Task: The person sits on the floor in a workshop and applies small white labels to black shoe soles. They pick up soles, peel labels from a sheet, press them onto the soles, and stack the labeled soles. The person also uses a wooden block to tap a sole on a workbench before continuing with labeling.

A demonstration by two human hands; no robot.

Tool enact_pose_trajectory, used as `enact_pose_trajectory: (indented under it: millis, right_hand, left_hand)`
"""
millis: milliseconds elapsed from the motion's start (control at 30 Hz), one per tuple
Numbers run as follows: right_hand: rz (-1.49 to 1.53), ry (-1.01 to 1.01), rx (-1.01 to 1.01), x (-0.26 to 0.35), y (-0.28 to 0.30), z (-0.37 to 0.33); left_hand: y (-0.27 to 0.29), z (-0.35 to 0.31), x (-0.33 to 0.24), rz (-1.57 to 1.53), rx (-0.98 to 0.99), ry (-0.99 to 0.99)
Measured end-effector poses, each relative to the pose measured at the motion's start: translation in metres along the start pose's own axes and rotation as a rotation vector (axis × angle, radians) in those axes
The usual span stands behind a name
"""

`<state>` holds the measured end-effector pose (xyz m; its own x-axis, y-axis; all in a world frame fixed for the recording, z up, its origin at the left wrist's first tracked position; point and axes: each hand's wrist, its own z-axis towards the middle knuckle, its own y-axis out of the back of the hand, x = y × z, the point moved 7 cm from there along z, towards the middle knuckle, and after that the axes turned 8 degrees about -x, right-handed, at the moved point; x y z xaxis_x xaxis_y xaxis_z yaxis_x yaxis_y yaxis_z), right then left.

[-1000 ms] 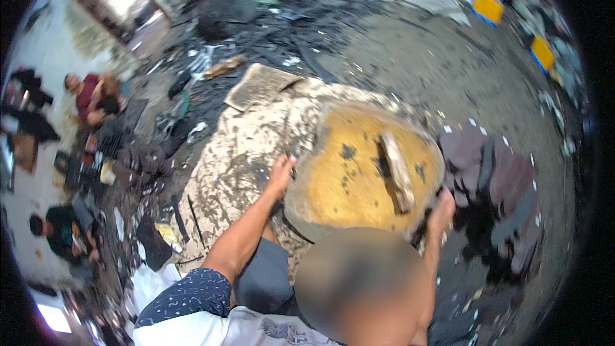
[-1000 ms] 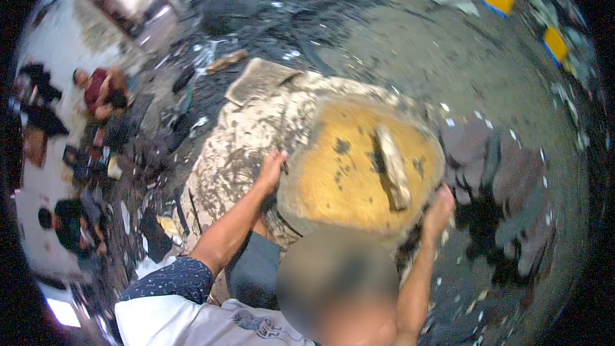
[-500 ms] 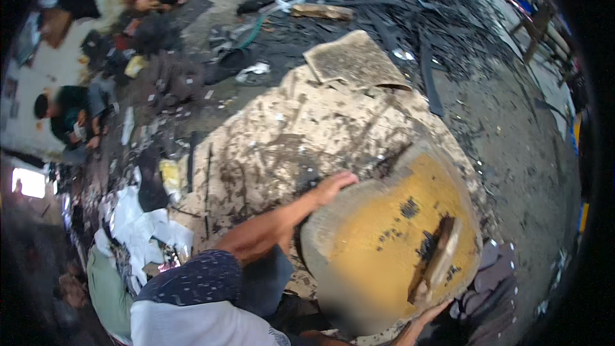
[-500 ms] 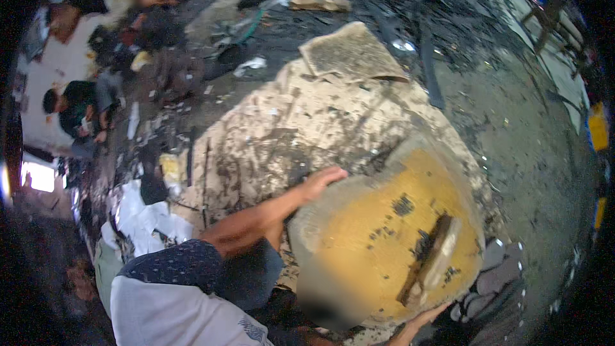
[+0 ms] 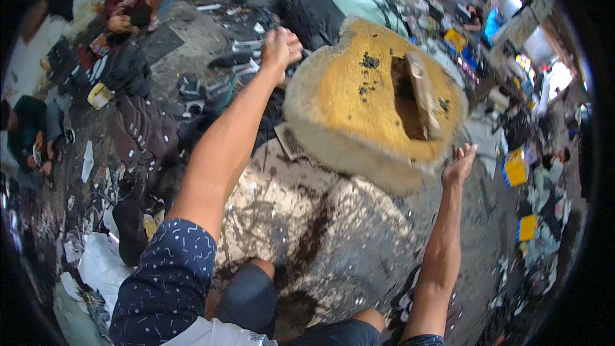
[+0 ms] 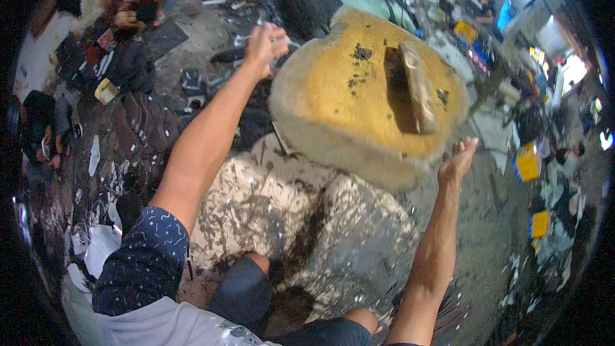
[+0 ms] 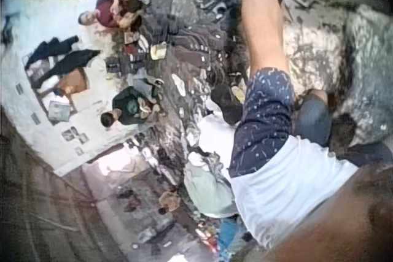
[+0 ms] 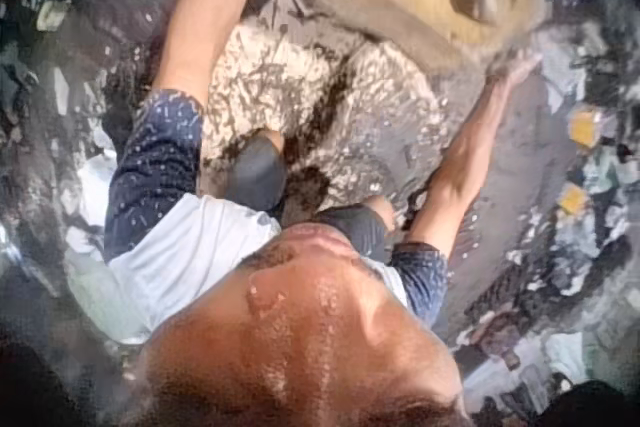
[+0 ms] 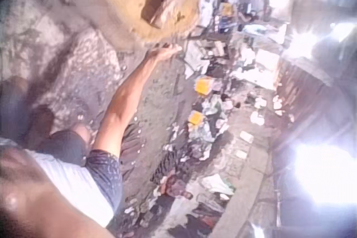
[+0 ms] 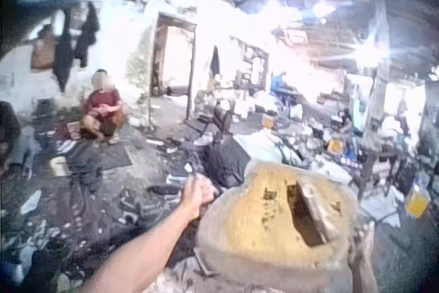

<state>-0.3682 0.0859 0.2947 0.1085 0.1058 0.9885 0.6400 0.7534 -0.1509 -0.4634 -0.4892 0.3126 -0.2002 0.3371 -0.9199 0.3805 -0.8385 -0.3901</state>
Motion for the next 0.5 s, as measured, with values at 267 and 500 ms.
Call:
enact_pose_trajectory:
  millis: [267, 500]
  right_hand:
    - [-0.703, 0.302, 0.542, 0.043, 0.027, -0.118]
    - [-0.821, -0.441, 0.731, -0.204, 0.175, -0.237]
  left_hand:
    - [0.262, -0.164, -0.149, 0.373, -0.185, -0.168]
    - [0.611, -0.727, 0.021, 0.528, -1.192, 0.145]
